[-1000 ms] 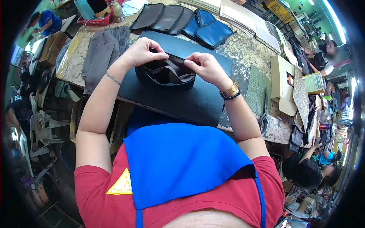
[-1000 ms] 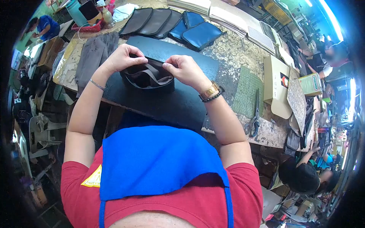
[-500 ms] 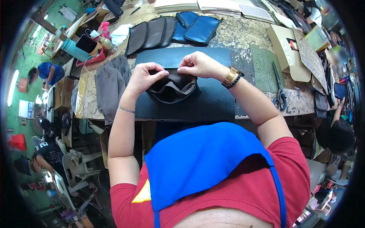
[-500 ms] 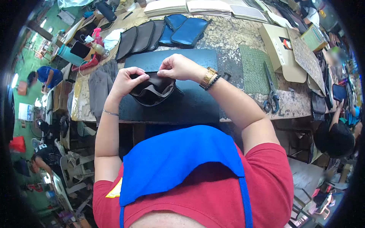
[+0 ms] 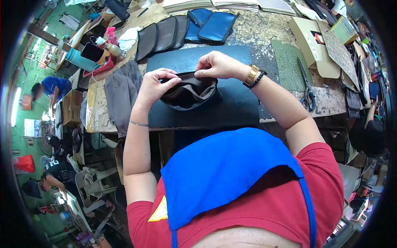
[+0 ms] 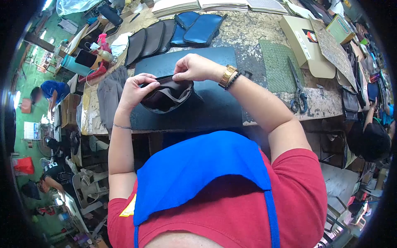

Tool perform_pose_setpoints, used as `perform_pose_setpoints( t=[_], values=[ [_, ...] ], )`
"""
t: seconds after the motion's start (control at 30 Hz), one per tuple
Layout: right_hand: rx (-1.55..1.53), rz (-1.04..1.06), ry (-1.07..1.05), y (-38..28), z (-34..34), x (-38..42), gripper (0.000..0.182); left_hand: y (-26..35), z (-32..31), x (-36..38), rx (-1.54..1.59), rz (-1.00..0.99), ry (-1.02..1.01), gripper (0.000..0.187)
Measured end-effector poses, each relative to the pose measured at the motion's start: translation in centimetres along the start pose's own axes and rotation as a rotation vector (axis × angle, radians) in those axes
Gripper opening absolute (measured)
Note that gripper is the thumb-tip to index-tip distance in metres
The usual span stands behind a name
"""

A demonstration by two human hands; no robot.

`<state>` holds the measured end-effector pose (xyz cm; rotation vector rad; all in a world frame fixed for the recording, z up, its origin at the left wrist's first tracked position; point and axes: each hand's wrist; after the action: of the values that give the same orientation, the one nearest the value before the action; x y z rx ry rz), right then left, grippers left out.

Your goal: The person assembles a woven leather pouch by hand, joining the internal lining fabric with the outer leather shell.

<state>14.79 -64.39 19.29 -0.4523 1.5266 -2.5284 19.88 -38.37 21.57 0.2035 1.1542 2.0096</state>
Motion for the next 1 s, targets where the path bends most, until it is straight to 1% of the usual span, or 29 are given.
perform_pose_setpoints(
  t=[0.07,0.1,0.23,0.43,0.53,0.63,0.73,0.77,0.87,1.0],
  values=[
    [-0.024,0.026,-0.018,0.1,0.0,-0.2,0.022,-0.1,0.0,0.0,0.015,0.016,0.003,0.015],
    [-0.033,0.025,-0.035,0.2,0.0,-0.3,0.023,-0.5,-0.1,0.1,-0.007,-0.018,0.022,0.017],
    [-0.026,0.015,-0.042,-0.1,-0.2,-1.0,0.021,-0.8,-0.3,-0.1,0.022,0.016,0.025,0.017],
    [-0.002,0.016,-0.072,-0.2,-0.4,-2.1,0.024,-1.0,-0.5,0.0,0.011,-0.004,0.044,0.017],
    [-0.053,0.020,-0.097,-0.8,-0.8,-2.2,0.024,-0.9,-0.6,0.1,0.007,-0.017,0.039,0.016],
    [0.023,0.059,-0.095,-1.4,-0.3,-2.1,0.023,0.1,-0.1,0.4,-0.035,-0.068,0.035,0.014],
    [0.049,0.057,-0.084,-0.8,0.0,-2.5,0.023,-0.2,1.0,1.1,-0.072,-0.020,0.093,0.015],
    [0.031,0.048,-0.096,-0.8,0.1,-2.5,0.024,-0.5,0.9,1.3,-0.058,-0.028,0.100,0.015],
    [0.104,0.095,-0.052,-1.6,-0.3,-2.3,0.023,-0.4,0.7,1.2,-0.106,-0.025,0.122,0.015],
    [0.072,0.070,-0.068,-0.9,-0.3,-3.2,0.023,-0.8,0.2,1.1,-0.082,-0.035,0.145,0.015]
  ],
)
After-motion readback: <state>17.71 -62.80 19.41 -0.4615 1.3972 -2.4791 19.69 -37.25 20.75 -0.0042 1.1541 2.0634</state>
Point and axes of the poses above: each hand's wrist, its own x-axis away from the middle knuckle, its own z-axis out of the back of the hand, y = z × x, and after that the axes turned 10 degrees about -z, right-handed
